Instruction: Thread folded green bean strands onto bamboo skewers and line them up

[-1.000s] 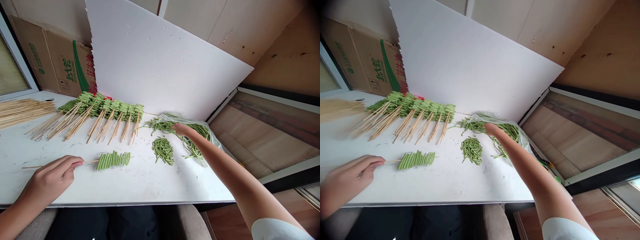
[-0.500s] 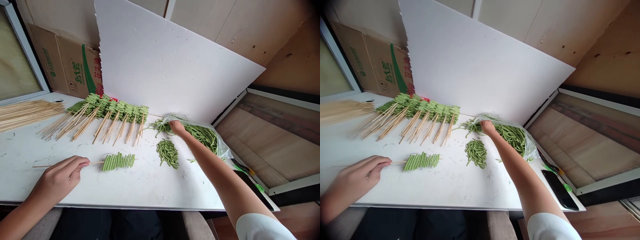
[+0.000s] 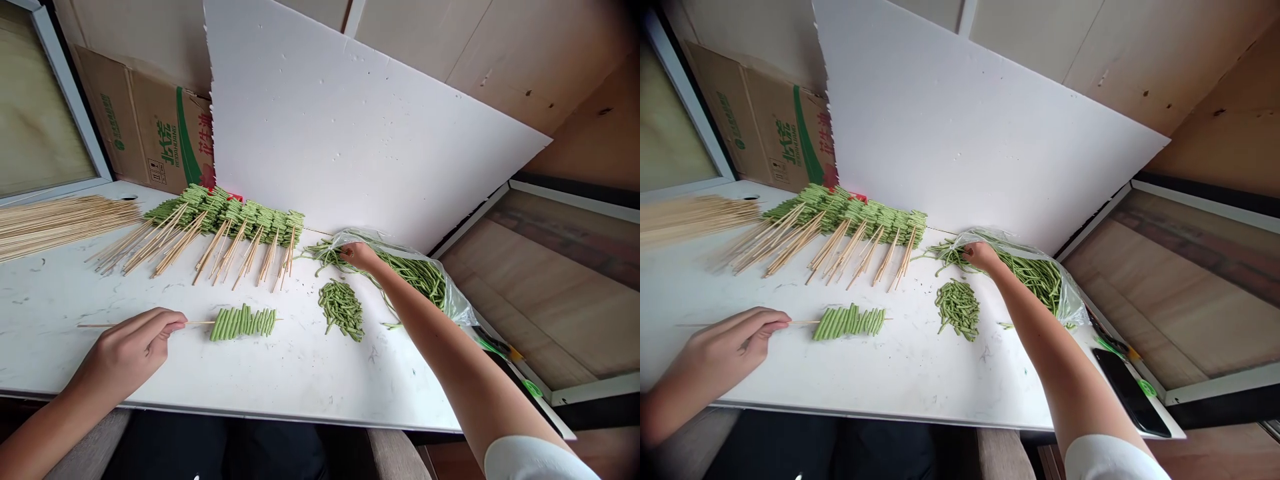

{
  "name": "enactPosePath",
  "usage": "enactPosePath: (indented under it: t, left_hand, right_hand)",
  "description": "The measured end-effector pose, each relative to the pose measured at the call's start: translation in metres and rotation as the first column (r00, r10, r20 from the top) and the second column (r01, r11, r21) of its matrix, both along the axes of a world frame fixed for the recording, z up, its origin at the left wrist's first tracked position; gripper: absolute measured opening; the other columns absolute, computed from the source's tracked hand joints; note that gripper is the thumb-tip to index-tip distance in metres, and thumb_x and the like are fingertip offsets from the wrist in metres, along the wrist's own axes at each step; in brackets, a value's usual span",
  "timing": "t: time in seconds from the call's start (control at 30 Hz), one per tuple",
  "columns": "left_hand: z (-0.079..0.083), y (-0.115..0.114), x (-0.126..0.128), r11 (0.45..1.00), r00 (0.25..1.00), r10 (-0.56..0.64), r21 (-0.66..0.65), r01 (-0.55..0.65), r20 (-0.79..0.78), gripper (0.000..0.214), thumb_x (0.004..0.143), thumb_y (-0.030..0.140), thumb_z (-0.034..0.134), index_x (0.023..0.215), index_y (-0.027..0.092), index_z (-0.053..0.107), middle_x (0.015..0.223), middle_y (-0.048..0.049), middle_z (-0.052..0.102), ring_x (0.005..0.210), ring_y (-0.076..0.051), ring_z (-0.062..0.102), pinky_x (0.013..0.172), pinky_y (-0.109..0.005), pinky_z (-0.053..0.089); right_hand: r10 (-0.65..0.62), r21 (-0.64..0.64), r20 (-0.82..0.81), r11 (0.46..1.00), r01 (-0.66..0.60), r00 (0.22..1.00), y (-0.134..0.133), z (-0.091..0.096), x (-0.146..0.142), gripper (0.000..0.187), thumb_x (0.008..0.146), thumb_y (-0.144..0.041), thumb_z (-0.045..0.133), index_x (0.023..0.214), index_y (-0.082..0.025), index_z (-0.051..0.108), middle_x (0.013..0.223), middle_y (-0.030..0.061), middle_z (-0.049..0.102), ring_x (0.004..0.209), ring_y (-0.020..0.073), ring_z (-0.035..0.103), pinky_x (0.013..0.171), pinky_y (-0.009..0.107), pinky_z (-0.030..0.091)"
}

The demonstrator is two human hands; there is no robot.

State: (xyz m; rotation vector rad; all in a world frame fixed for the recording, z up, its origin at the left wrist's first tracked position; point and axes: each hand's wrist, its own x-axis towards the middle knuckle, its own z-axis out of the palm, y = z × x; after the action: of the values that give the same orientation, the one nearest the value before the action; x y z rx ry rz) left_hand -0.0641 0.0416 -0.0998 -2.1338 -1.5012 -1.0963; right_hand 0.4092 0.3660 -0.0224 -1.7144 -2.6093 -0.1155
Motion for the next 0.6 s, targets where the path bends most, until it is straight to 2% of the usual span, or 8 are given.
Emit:
enactPosePath:
  t: [0.13,0.23,0.3,0.4,0.5,0.6]
  left_hand:
    - [-0.003,0.000,-0.002,1.000,1.000,0.002,-0.003,-0.002,-0.014,0.033,0.090,-0.001,0.047,0.097,0.020,0.071,0.093,0.0046,0.080,0.084,-0.012,0.076,0.086,-0.020,0.057]
    - [-0.004,0.000,-0.002,1.000,1.000,0.000,0.000,0.000,-0.028,0.032,0.090,-0.002,0.047,0.097,0.020,0.070,0.093,0.0048,0.080,0.085,-0.011,0.076,0.087,-0.020,0.057]
    - [-0.003,0.000,-0.001,1.000,1.000,-0.006,0.012,0.006,-0.026,0.033,0.090,-0.003,0.047,0.096,0.020,0.070,0.092,0.0052,0.080,0.083,-0.011,0.076,0.086,-0.020,0.057]
    - [-0.002,0.000,0.000,1.000,1.000,-0.003,0.006,0.003,-0.012,0.033,0.090,-0.002,0.047,0.095,0.021,0.071,0.091,0.0056,0.080,0.081,-0.011,0.076,0.084,-0.020,0.057]
    - [-0.002,0.001,0.000,1.000,1.000,0.006,-0.002,-0.006,-0.013,0.033,0.090,-0.001,0.047,0.096,0.021,0.071,0.091,0.0053,0.080,0.082,-0.011,0.076,0.083,-0.020,0.058]
    - [-0.002,0.001,0.000,1.000,1.000,-0.005,0.017,0.005,-0.001,0.033,0.090,-0.001,0.046,0.096,0.022,0.069,0.090,0.0045,0.079,0.080,-0.012,0.077,0.081,-0.021,0.058]
  right_hand:
    - [-0.011,0.032,-0.025,0.999,0.012,1.000,0.000,0.000,0.005,0.030,0.103,-0.041,0.056,0.105,-0.018,0.076,0.100,0.0094,0.077,0.086,0.0213,0.065,0.071,0.026,0.043]
    - [-0.019,0.051,-0.044,0.998,0.021,0.999,0.000,0.001,0.002,0.041,0.108,-0.044,0.046,0.108,-0.016,0.076,0.100,0.0114,0.077,0.086,0.0225,0.066,0.072,0.028,0.045]
    - [-0.016,0.063,-0.056,0.998,0.019,0.998,-0.001,0.002,-0.004,0.043,0.110,-0.041,0.040,0.119,-0.015,0.073,0.104,0.0127,0.077,0.089,0.0231,0.068,0.075,0.028,0.047]
    - [0.009,0.075,-0.064,0.997,-0.004,0.998,-0.004,0.002,-0.016,0.039,0.109,-0.031,0.043,0.136,-0.015,0.066,0.120,0.0147,0.076,0.103,0.0244,0.069,0.083,0.028,0.048]
    - [0.050,0.057,-0.047,0.997,-0.048,0.998,-0.006,0.001,-0.026,0.036,0.107,-0.026,0.047,0.135,-0.018,0.068,0.128,0.0132,0.075,0.112,0.0244,0.068,0.090,0.028,0.049]
    - [0.071,0.035,-0.016,0.997,-0.070,0.997,-0.006,0.000,-0.033,0.033,0.106,-0.022,0.049,0.129,-0.019,0.072,0.125,0.0110,0.076,0.111,0.0237,0.069,0.090,0.027,0.049]
